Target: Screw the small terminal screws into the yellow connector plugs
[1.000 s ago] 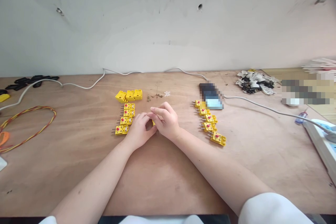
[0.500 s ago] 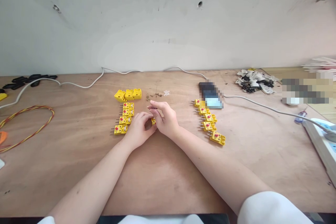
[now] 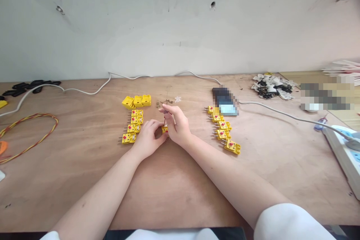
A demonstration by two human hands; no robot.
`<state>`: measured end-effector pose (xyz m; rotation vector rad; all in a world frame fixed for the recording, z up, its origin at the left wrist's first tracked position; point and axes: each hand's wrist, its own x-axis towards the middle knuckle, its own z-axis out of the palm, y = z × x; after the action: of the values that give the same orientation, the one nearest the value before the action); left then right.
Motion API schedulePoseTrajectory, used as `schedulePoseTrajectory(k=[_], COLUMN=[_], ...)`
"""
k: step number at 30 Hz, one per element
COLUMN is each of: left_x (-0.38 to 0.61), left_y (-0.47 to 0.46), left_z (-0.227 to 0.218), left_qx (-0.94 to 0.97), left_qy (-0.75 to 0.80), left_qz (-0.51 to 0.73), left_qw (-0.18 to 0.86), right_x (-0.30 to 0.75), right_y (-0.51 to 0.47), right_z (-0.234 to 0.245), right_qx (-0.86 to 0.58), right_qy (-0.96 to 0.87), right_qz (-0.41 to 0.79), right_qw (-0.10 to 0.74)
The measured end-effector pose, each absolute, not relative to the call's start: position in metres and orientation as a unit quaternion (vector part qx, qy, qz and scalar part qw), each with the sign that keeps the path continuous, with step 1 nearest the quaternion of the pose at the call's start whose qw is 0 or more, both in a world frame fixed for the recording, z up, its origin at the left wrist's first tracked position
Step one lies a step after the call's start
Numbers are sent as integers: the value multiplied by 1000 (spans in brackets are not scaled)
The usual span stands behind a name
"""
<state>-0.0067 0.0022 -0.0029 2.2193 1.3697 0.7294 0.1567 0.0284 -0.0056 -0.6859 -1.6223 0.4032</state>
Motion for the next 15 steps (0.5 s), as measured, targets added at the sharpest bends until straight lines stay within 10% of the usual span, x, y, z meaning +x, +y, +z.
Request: schedulePoseTrajectory(k=[15], left_x=[-6], left_y=[2], left_z=[-3], left_qx=[806], left_qy=[494], left_qz=[257], left_qw=[201], right_x=[156], right_y=[36], right_z=[-3], right_qx=[-309], right_qy=[-694], right_qz=[115], right_qw=[641])
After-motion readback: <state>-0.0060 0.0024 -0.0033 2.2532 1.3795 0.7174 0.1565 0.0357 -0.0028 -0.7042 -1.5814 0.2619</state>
